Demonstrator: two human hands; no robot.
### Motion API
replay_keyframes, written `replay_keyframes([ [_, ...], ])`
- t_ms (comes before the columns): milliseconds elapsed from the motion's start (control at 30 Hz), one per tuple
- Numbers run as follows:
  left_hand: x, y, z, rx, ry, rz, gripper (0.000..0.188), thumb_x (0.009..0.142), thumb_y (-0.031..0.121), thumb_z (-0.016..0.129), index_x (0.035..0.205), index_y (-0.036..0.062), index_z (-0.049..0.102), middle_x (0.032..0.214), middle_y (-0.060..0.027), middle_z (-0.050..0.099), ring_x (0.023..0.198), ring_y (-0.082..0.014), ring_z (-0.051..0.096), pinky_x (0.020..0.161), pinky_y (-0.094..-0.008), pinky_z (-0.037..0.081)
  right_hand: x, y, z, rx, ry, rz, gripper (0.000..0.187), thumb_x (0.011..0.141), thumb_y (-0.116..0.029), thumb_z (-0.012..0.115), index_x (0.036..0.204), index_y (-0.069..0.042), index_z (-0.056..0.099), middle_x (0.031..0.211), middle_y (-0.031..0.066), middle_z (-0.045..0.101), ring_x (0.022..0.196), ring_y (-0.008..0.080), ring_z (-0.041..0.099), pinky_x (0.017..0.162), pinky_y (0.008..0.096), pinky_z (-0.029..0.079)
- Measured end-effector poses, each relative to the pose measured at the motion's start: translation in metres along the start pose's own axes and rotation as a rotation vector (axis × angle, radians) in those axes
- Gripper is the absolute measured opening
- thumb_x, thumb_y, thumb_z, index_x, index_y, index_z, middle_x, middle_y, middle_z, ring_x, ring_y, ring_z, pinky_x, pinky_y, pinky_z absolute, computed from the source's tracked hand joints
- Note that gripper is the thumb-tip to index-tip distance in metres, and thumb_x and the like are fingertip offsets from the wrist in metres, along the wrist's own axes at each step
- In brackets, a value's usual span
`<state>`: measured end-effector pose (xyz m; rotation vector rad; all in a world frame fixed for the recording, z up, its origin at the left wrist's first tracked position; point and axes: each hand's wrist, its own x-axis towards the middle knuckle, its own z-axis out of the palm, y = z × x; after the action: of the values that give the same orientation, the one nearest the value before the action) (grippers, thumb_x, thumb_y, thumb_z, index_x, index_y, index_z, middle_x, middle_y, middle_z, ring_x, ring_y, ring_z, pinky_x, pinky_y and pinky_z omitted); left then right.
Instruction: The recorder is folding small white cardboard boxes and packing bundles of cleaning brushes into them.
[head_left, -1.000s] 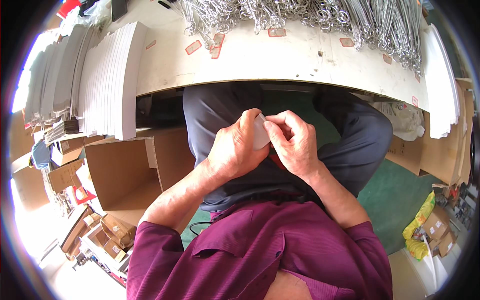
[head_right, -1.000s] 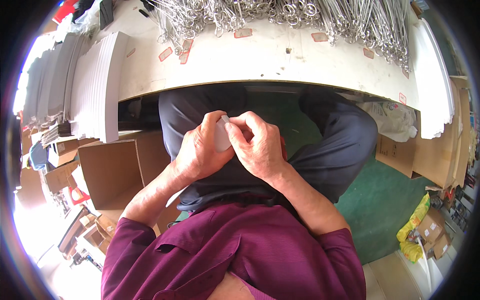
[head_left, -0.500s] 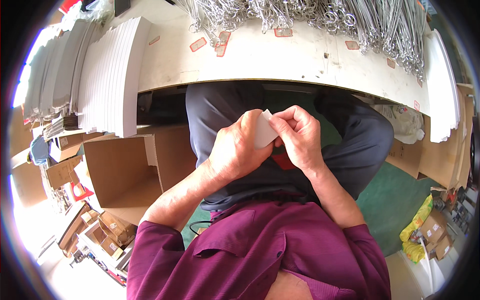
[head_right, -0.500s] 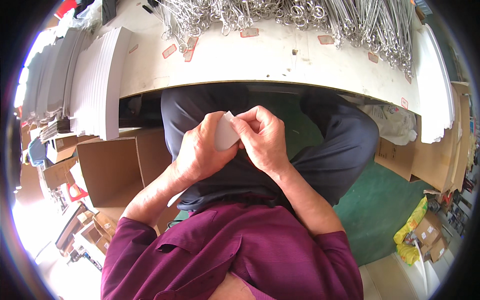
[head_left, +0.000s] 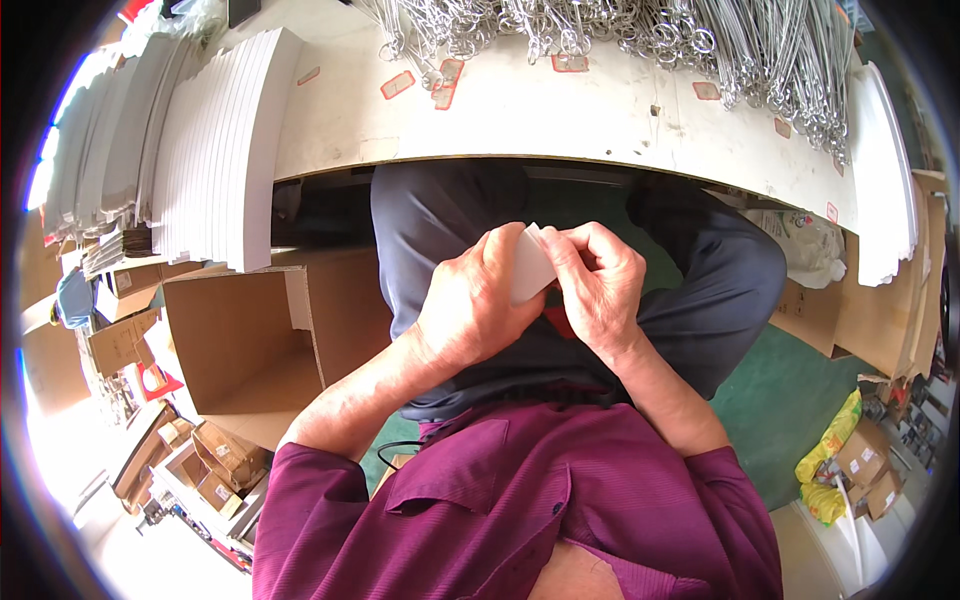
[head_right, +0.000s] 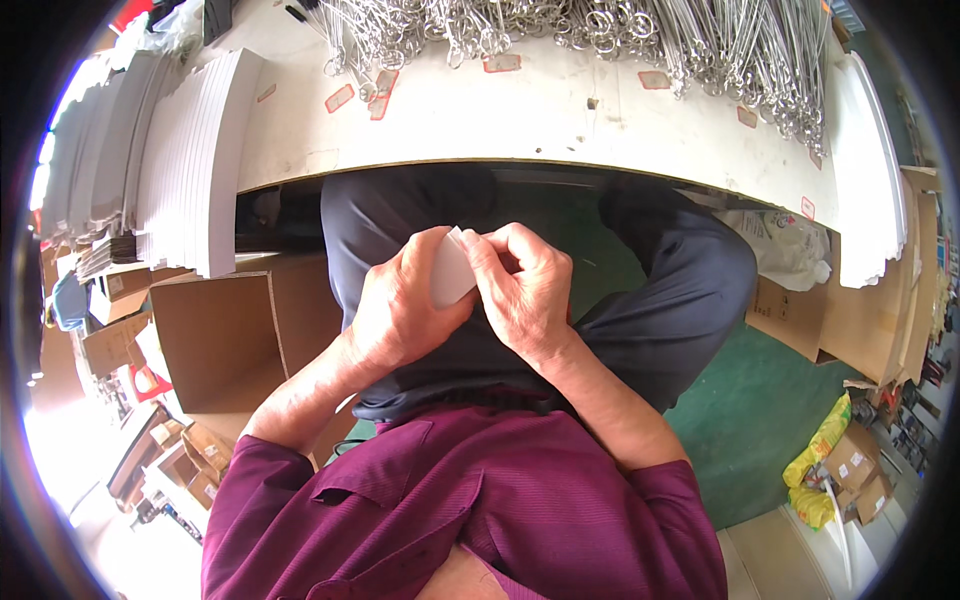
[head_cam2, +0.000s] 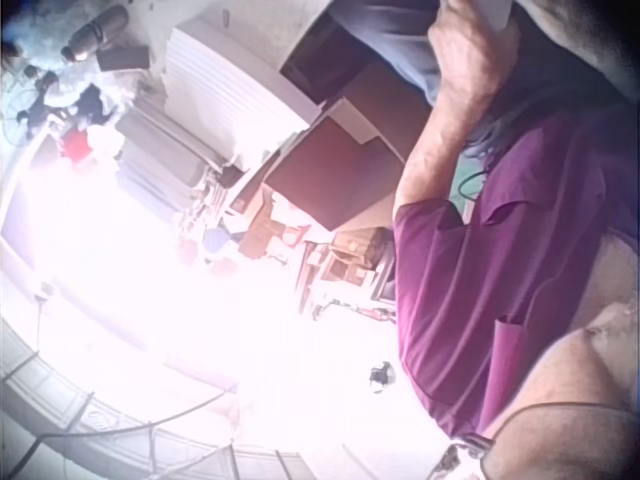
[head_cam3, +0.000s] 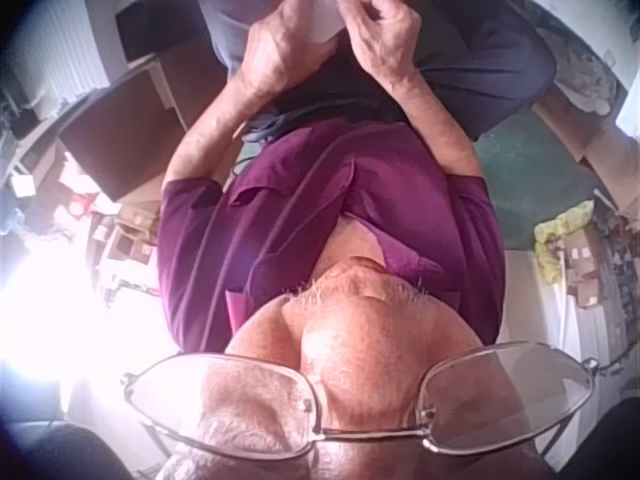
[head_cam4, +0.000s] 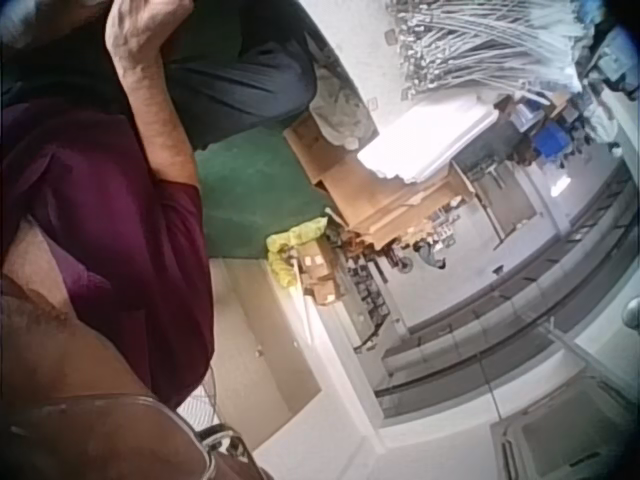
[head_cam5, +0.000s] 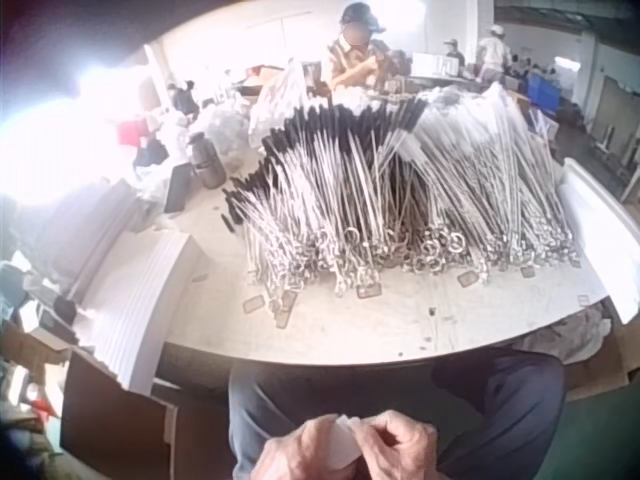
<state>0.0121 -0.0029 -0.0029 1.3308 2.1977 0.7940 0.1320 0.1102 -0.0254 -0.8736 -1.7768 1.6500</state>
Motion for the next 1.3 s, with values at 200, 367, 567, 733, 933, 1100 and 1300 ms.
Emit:
replay_keyframes([
  [200,0.005,0.001,-0.005,-0.060,0.006,-0.039,0.060,0.081,0.021,0.083,0.129,0.0024,0.052,0.103,-0.0238,0.073,0.093,-0.0414,0.074,0.078,-0.0462,0.062,-0.012,0.013,0.006,0.068,-0.027,-0.114,0.029,0.100,-0.017,0.073,0.121,0.002,0.073,0.093,0.0123,0.077,0.081,0.0133,0.071,0.071,0.0285,0.057],
  [367,0.004,-0.002,-0.007,-0.070,-0.005,-0.021,0.061,0.081,0.020,0.084,0.129,0.0022,0.051,0.102,-0.0239,0.073,0.093,-0.0421,0.074,0.077,-0.0464,0.062,-0.008,0.008,0.003,-0.128,-0.086,-0.264,0.035,0.095,-0.015,0.076,0.126,0.001,0.070,0.089,0.0157,0.074,0.075,0.0222,0.073,0.066,0.0318,0.056],
  [567,0.002,-0.003,-0.007,-0.089,-0.013,-0.026,0.060,0.081,0.019,0.085,0.128,0.0025,0.051,0.102,-0.0245,0.072,0.093,-0.0424,0.074,0.076,-0.0461,0.061,-0.010,0.006,0.003,-0.252,-0.105,-0.406,0.044,0.092,-0.012,0.078,0.132,0.003,0.065,0.083,0.0148,0.071,0.070,0.0255,0.071,0.062,0.0352,0.055],
  [733,0.005,-0.002,-0.006,-0.108,-0.019,0.011,0.061,0.079,0.017,0.085,0.128,0.0022,0.051,0.101,-0.0251,0.072,0.093,-0.0436,0.073,0.077,-0.0474,0.061,-0.007,0.013,0.006,-0.102,-0.123,-0.334,0.050,0.091,-0.009,0.078,0.138,0.001,0.062,0.084,0.0151,0.072,0.071,0.0275,0.071,0.064,0.0361,0.056],
  [933,0.003,-0.004,-0.006,-0.100,-0.026,0.001,0.062,0.077,0.014,0.083,0.129,0.0017,0.051,0.101,-0.0260,0.072,0.093,-0.0450,0.073,0.078,-0.0486,0.061,-0.008,0.013,0.005,-0.237,-0.184,-0.335,0.052,0.092,-0.009,0.077,0.141,0.000,0.060,0.088,0.0177,0.071,0.073,0.0284,0.071,0.066,0.0372,0.056],
  [1100,0.000,-0.006,-0.009,-0.123,0.039,0.061,0.054,0.079,0.014,0.079,0.124,-0.0009,0.052,0.097,-0.0248,0.070,0.085,-0.0447,0.072,0.070,-0.0493,0.061,-0.010,0.011,0.010,-0.166,-0.189,-0.328,0.051,0.093,-0.006,0.074,0.141,0.001,0.060,0.090,0.0195,0.071,0.075,0.0274,0.072,0.067,0.0356,0.056],
  [1300,0.007,-0.003,-0.016,-0.151,-0.037,0.016,0.061,0.081,0.025,0.082,0.129,-0.0008,0.055,0.102,-0.0251,0.070,0.099,-0.0433,0.070,0.084,-0.0477,0.058,0.000,0.005,0.002,-0.066,-0.141,-0.138,0.039,0.100,-0.007,0.066,0.138,0.003,0.062,0.115,0.0168,0.075,0.096,0.0137,0.070,0.084,0.0285,0.056],
])
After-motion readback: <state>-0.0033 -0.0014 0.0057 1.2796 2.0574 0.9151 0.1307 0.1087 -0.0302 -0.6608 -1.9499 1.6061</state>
